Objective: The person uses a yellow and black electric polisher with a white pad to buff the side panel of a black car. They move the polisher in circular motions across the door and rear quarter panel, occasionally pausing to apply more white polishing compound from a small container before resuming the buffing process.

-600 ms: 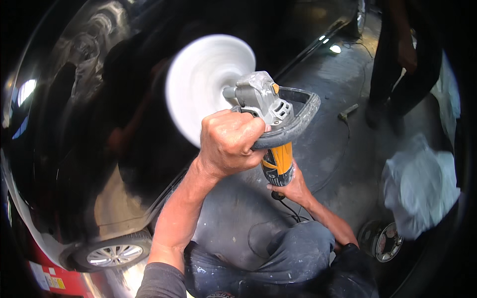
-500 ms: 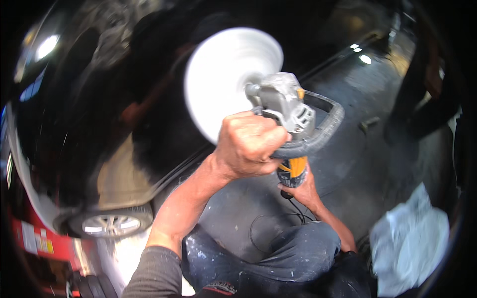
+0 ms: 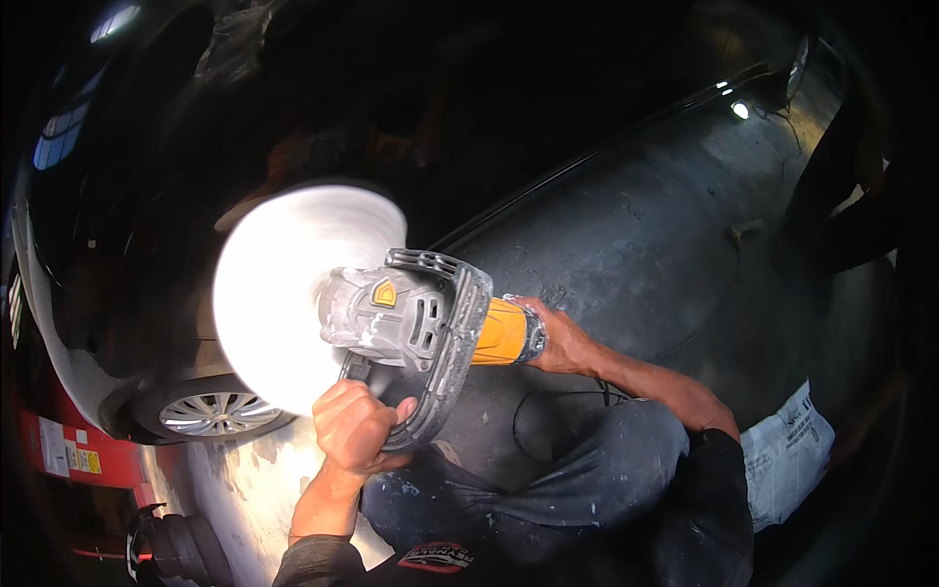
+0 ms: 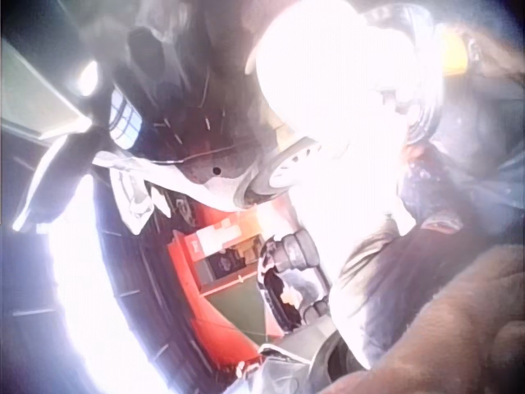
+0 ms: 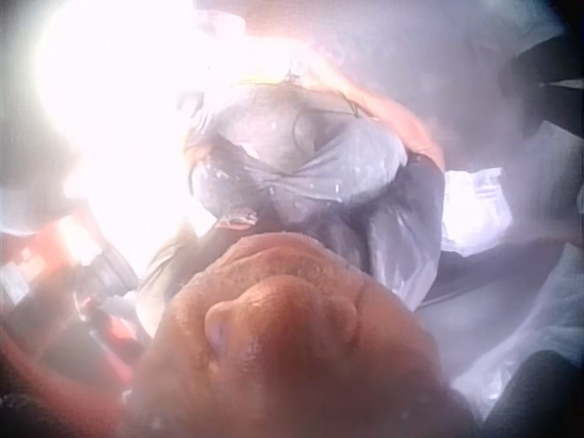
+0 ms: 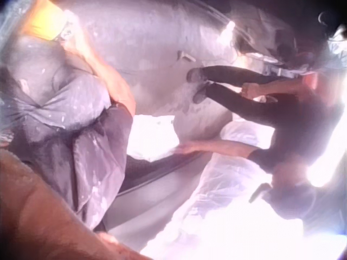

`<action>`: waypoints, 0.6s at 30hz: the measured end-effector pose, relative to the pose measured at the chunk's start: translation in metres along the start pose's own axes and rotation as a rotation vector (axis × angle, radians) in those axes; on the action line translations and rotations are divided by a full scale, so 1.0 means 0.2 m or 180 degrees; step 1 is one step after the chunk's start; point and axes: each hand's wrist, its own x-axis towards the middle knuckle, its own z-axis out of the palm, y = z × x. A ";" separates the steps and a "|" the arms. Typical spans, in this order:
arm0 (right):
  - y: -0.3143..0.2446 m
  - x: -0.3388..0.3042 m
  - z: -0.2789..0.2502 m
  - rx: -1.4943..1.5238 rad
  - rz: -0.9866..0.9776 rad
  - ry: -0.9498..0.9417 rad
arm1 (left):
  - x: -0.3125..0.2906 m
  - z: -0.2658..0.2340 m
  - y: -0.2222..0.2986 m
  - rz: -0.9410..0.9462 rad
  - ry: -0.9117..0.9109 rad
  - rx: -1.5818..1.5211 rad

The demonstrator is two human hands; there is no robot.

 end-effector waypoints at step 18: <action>-0.12 -0.17 -0.18 0.0445 0.0337 0.1676 | 0.86 0.28 -0.07 0.1261 0.0280 -0.0257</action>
